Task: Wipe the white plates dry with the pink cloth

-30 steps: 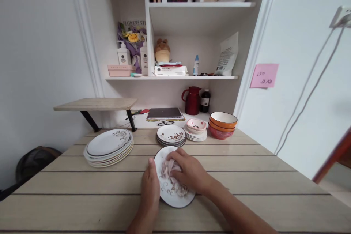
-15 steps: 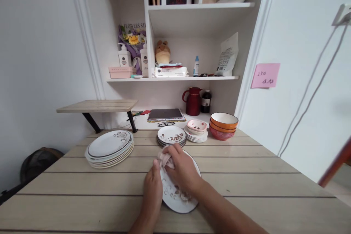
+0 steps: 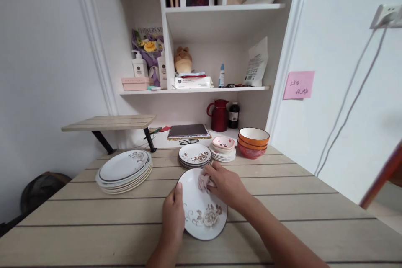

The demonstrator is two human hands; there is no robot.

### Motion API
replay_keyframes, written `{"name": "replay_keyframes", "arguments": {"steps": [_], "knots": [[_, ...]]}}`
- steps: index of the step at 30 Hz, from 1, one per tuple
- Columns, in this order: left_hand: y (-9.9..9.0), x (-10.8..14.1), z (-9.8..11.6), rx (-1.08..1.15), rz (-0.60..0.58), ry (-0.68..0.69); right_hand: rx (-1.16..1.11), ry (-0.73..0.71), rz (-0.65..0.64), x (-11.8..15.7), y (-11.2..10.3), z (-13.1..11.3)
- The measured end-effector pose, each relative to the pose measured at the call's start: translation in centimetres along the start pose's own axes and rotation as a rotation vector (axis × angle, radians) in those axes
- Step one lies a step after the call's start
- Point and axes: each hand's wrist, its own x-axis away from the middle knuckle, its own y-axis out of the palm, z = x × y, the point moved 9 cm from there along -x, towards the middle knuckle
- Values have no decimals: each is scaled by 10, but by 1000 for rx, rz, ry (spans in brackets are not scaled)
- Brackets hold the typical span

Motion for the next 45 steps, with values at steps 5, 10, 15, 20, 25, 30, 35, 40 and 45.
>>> {"name": "replay_keyframes", "arguments": {"steps": [5, 10, 15, 20, 25, 30, 35, 40, 45], "knots": [[-4, -1, -4, 20, 30, -21, 99, -69, -234, 19, 6, -3], [-5, 1, 0, 9, 37, -26, -52, -242, -346, 30, 18, -46], [-2, 3, 6, 25, 13, -2, -202, -35, -87, 4, 16, -35], [-1, 3, 3, 59, 11, 3, -32, 81, -76, 2, 8, 2], [-4, 2, -1, 36, 34, -18, 66, -127, -373, 28, 17, -15], [-4, 0, 3, 36, 28, 0, -137, -145, -279, 21, 19, -44], [-1, 2, 4, 71, 10, -2, -159, 74, -17, 2, 14, -14], [4, 1, -1, 58, -38, -20, -16, 140, 17, 4, 17, 4], [5, -1, -1, 16, -45, 0, -117, 230, 73, -1, 19, -4]]}}
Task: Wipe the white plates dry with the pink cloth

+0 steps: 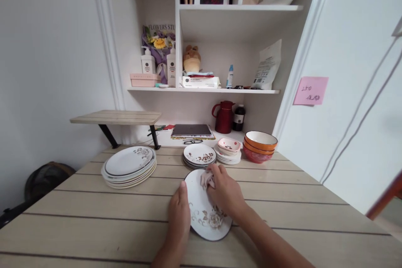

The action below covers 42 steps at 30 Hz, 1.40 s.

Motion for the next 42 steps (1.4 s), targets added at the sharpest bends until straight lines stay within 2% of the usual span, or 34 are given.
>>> {"name": "replay_keyframes", "arguments": {"steps": [2, 6, 9, 12, 15, 18, 20, 23, 25, 28, 30, 32, 35, 37, 39, 42], "knots": [[-2, 1, 4, -23, 23, 23, -107, -51, 15, 1, 2, -17], [-5, 2, 8, -58, 57, 41, -293, -391, 9, 19, 0, -68], [-5, 0, 6, -52, 47, 27, -325, -517, -7, 31, -1, -79], [-3, -2, 0, -46, 30, 9, -238, -526, 52, 27, -4, -67], [-2, -2, -5, -29, 14, -37, -70, -455, 122, 12, -8, -44], [-1, 1, -5, -9, 16, -61, 60, -372, 116, 0, -14, -21], [-1, 2, -1, -7, 26, -54, 120, -356, 56, -1, -18, -10], [-2, 2, 2, 8, 32, -52, 192, -364, -111, 9, -21, -5], [-4, 2, 2, 12, 48, -60, 201, -398, -253, 22, -19, -12], [-9, 1, 4, -25, 90, -36, 62, -532, -404, 44, -12, -39], [-11, 0, 4, -57, 102, -17, -51, -561, -372, 46, -10, -54], [-12, 1, 3, -54, 105, -13, -121, -484, -269, 35, -7, -52], [-11, 0, 1, 13, 99, -11, -140, -279, -81, 10, -8, -25], [-10, 0, 0, 48, 87, -19, -118, -200, -12, -1, -12, -6], [-9, 1, -1, 58, 84, -33, -58, -200, -59, -4, -14, 4], [-10, 3, 1, 64, 100, -34, 85, -288, -271, 11, -10, 2]]}}
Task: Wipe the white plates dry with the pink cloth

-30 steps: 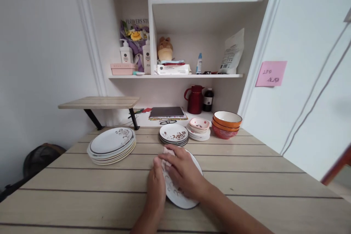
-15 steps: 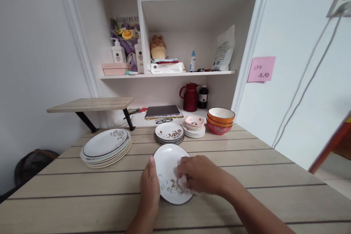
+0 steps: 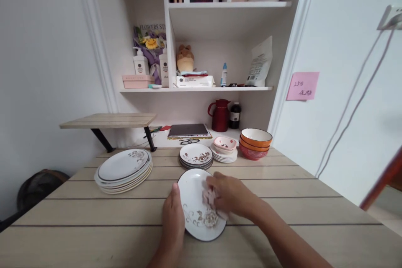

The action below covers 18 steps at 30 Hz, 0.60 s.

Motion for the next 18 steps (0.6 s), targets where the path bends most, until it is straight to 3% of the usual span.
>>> {"name": "replay_keyframes", "arguments": {"steps": [2, 4, 8, 12, 18], "knots": [[0, 1, 1, -1, 3, 6, 35, -66, -118, 10, 5, -13], [-1, 1, 2, -15, 3, 15, 3, -132, -157, 15, 9, -29], [1, -1, 2, -63, -24, 26, -163, -190, -22, 1, 9, -49], [5, -4, -2, -58, -64, 5, -236, -65, 167, -14, 3, -30], [2, -3, 0, -83, -27, 2, -449, -70, 27, 0, -3, -13]]}}
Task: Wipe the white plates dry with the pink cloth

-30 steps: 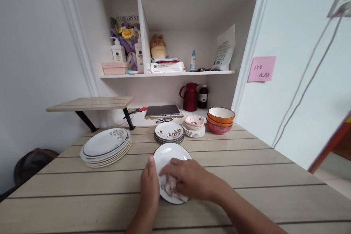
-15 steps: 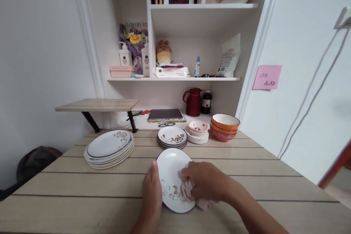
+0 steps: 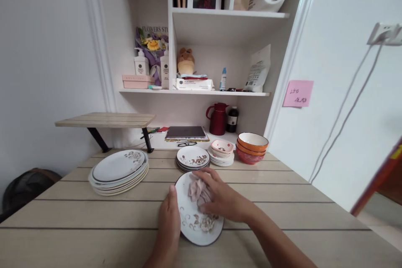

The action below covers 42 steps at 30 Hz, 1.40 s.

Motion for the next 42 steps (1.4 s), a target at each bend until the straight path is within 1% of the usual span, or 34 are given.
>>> {"name": "replay_keyframes", "arguments": {"steps": [4, 7, 11, 13, 15, 17, 18, 20, 23, 25, 27, 29, 31, 33, 35, 37, 40, 42], "knots": [[-2, 4, 5, 48, 25, 14, 33, 34, -10, 12, -18, -9], [-2, 5, 7, 59, 19, 28, 97, 73, -56, 18, -21, -15], [3, 4, 3, 65, -23, 5, 315, 215, 57, 24, -31, -13], [5, 3, 1, 62, -33, -3, 375, 235, 37, 26, -23, -14], [5, 3, 0, 56, -35, -9, 407, 216, -30, 24, -8, -16], [4, 3, -2, 61, -26, -19, 437, 205, -46, 20, 3, -16], [4, 3, -3, 69, -23, -24, 451, 207, -33, 18, 7, -15], [5, 3, -3, 88, -27, -29, 469, 207, 35, 11, 7, -11], [8, 4, -2, 102, -56, -27, 470, 191, 172, 3, -1, -1], [8, 4, -1, 106, -53, -24, 452, 203, 243, 1, -7, 9], [6, 4, 0, 103, -31, -22, 418, 235, 286, -1, -9, 19], [5, 5, 1, 89, -12, -18, 364, 242, 321, -4, -6, 23], [5, 5, 3, 73, -9, -10, 316, 214, 354, -7, -2, 20], [5, 6, 5, 52, -9, 8, 279, 160, 374, -11, 4, 9], [6, 5, 6, 16, -20, 30, 237, 80, 381, -13, 9, -5], [7, 4, 6, -42, -32, 40, 181, -35, 372, -13, 14, -22], [5, 2, 5, -104, -34, 39, 97, -213, 305, -9, 22, -45], [5, 2, 4, -105, -37, 33, 66, -272, 238, -7, 26, -51]]}}
